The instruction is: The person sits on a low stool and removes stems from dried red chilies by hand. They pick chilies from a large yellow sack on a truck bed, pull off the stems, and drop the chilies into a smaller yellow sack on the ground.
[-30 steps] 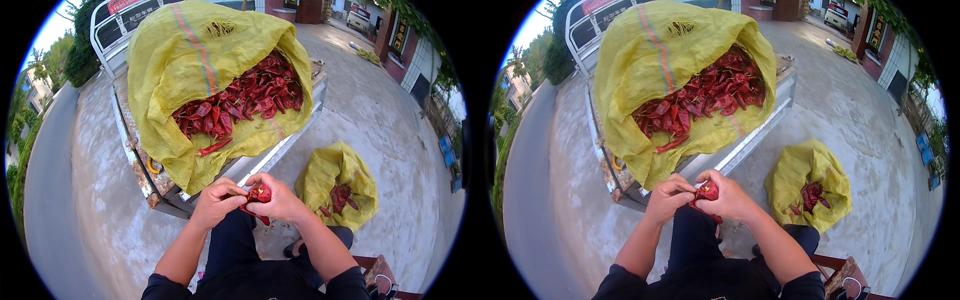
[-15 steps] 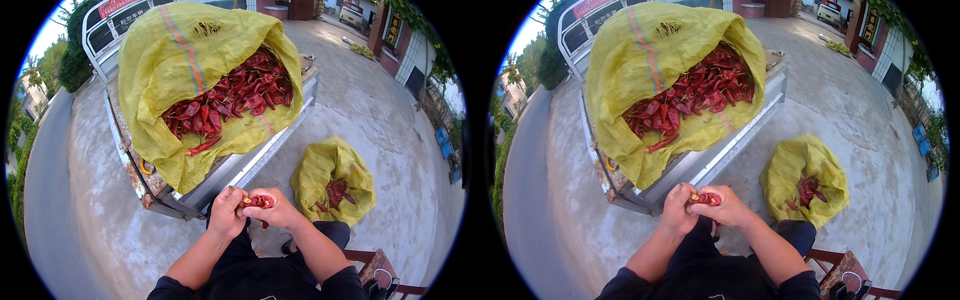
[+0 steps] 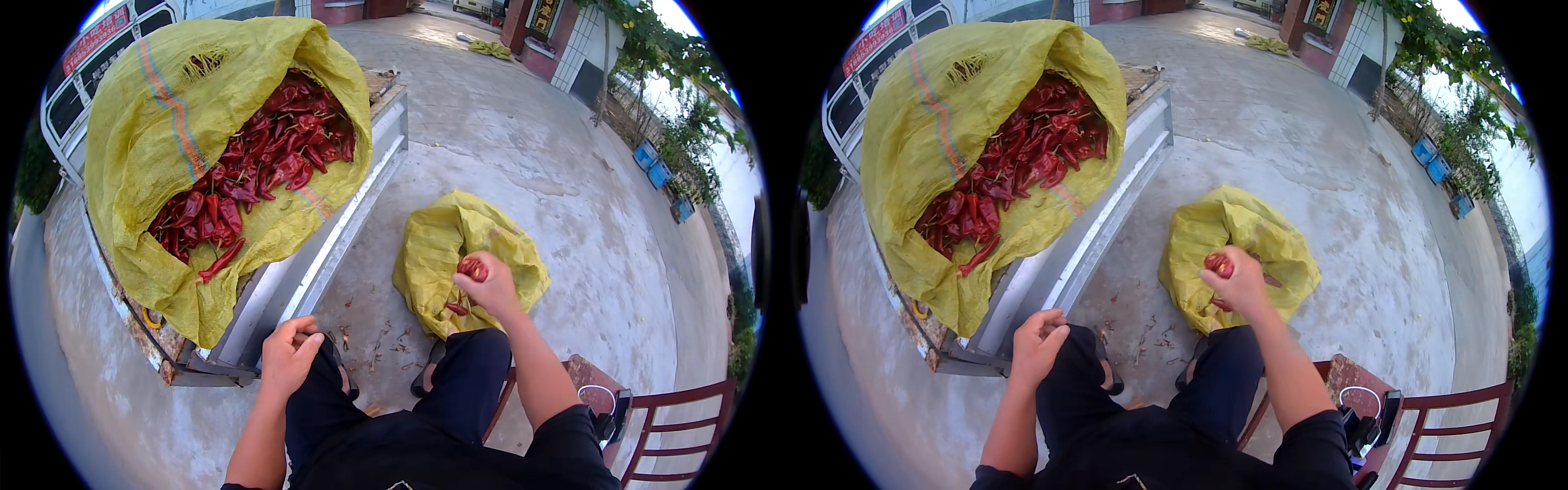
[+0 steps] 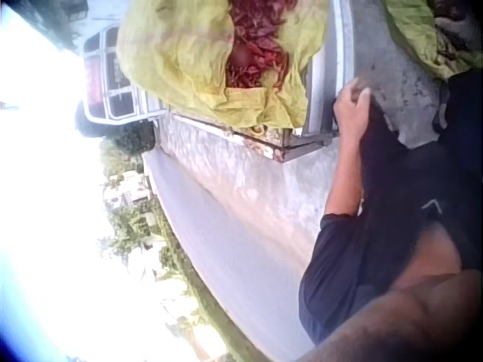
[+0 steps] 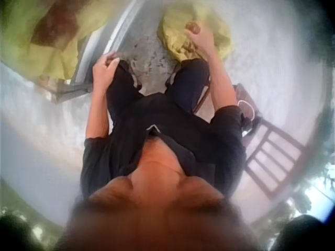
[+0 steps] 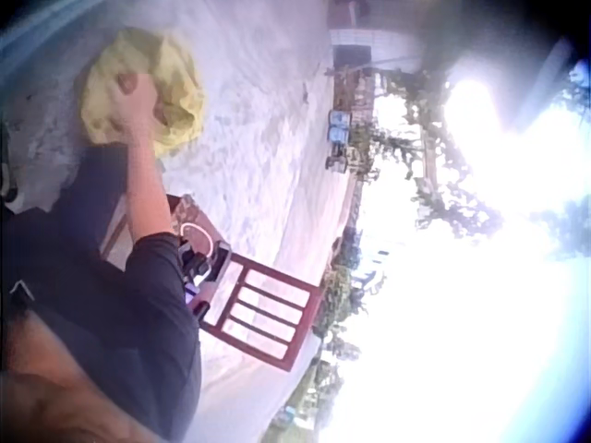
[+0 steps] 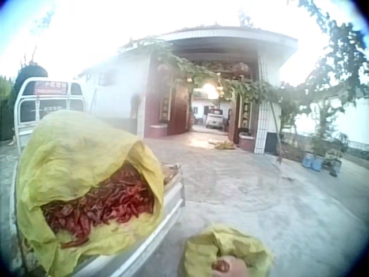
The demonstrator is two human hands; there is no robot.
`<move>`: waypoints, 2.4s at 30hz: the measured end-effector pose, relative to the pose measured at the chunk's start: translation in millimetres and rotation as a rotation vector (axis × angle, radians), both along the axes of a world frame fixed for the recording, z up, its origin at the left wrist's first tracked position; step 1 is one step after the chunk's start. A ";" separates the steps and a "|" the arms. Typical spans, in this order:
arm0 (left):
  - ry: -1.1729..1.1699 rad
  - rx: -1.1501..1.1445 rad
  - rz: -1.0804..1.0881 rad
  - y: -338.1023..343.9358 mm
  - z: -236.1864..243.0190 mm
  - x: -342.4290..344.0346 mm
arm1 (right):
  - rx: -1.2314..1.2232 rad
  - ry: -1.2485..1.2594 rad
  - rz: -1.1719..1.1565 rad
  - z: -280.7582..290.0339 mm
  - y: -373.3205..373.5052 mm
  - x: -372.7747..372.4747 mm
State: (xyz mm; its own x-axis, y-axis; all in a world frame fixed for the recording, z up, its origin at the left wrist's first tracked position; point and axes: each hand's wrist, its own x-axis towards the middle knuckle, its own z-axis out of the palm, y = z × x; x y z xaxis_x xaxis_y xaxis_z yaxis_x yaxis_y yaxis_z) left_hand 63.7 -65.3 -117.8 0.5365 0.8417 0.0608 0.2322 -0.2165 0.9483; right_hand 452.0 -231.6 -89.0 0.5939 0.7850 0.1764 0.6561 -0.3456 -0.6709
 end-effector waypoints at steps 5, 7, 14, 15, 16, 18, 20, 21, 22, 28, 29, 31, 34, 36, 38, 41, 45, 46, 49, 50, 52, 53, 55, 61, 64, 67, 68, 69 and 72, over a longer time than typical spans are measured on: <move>-0.031 0.072 0.037 7.5 6.9 -12.4 | 0.010 -0.153 -0.311 21.9 -2.6 54.1; -0.043 0.123 0.042 7.6 8.7 -19.6 | -0.002 -0.231 -0.140 59.8 -5.4 29.0; 0.181 0.630 0.167 46.8 95.6 -49.7 | 0.109 -0.585 0.723 258.2 -40.5 -153.3; 0.232 0.690 0.206 60.8 106.8 -50.2 | 0.130 -0.665 0.737 273.4 -53.0 -173.4; 0.271 0.749 0.238 74.8 115.3 -46.7 | 0.143 -0.754 0.739 286.6 -65.5 -191.1; 0.407 0.820 0.308 90.7 128.5 -74.3 | 0.168 -0.883 0.862 306.9 -69.1 -212.6; 0.587 0.858 0.306 100.4 131.2 -79.2 | -0.046 -0.991 0.985 343.9 -60.4 -228.6; 0.675 0.815 0.307 102.3 124.2 -83.5 | -0.215 -1.018 1.071 361.5 -47.2 -233.6; 0.732 0.804 0.252 114.3 121.2 -65.1 | -0.292 -0.969 1.081 367.5 -46.5 -241.5; 0.531 0.683 0.403 132.4 94.4 -88.8 | -0.047 -0.457 1.217 281.3 -10.2 -267.4; 0.401 0.675 0.444 134.0 91.4 -98.9 | 0.022 -0.447 1.204 259.8 4.6 -267.1; 0.194 0.615 0.473 135.8 86.6 -97.4 | 0.039 -0.632 1.033 211.7 44.3 -244.5; 0.160 0.649 0.475 108.5 111.5 -76.5 | 0.152 -0.484 0.880 181.2 76.0 -224.1; 0.261 0.687 0.444 84.5 125.2 -72.7 | 0.292 -0.448 0.780 161.8 93.6 -224.7; 0.329 0.831 0.215 58.9 128.3 -60.2 | 0.493 -0.524 0.692 145.4 113.0 -224.5; 0.281 0.828 -0.056 20.8 127.7 -43.8 | 0.580 -0.623 0.649 116.8 124.3 -224.6; 0.192 0.654 -0.156 5.6 119.0 -34.8 | 0.211 -0.465 0.878 77.1 116.3 -205.2; 0.265 0.665 -0.211 7.3 125.7 -36.8 | 0.132 -0.432 0.925 73.6 113.3 -201.1; 0.396 0.737 -0.358 13.5 128.2 -36.7 | 0.067 -0.469 0.954 73.4 105.7 -196.1; 0.427 0.770 -0.402 14.8 127.9 -36.2 | 0.044 -0.478 0.966 74.9 104.5 -194.8; 0.446 0.795 -0.452 17.2 126.8 -35.0 | 0.017 -0.447 0.998 80.6 102.3 -194.7; 0.456 0.809 -0.476 17.8 125.5 -34.8 | 0.013 -0.407 1.018 85.4 101.0 -195.7; 0.276 0.725 -0.533 22.7 111.9 -32.0 | -0.028 -0.338 1.062 90.3 98.9 -196.2; -0.167 -0.076 -0.592 11.9 91.9 -35.9 | 0.000 0.052 1.168 76.3 85.5 -191.3; -0.562 -0.469 -0.477 -8.0 56.9 -24.6 | 0.076 0.473 1.078 68.1 73.7 -191.9; -0.822 -0.676 -0.344 -17.9 40.9 -7.7 | 0.167 0.659 0.963 65.4 62.0 -191.7; -0.875 -0.678 -0.304 -12.9 33.6 -6.4 | 0.190 0.699 0.945 66.5 57.4 -189.5; -0.929 -0.680 -0.263 -7.1 25.1 -6.0 | 0.181 0.757 0.922 65.8 52.7 -185.7; 0.262 0.124 -0.305 -6.1 32.5 -3.3 | 0.117 0.935 0.825 55.4 39.1 -171.3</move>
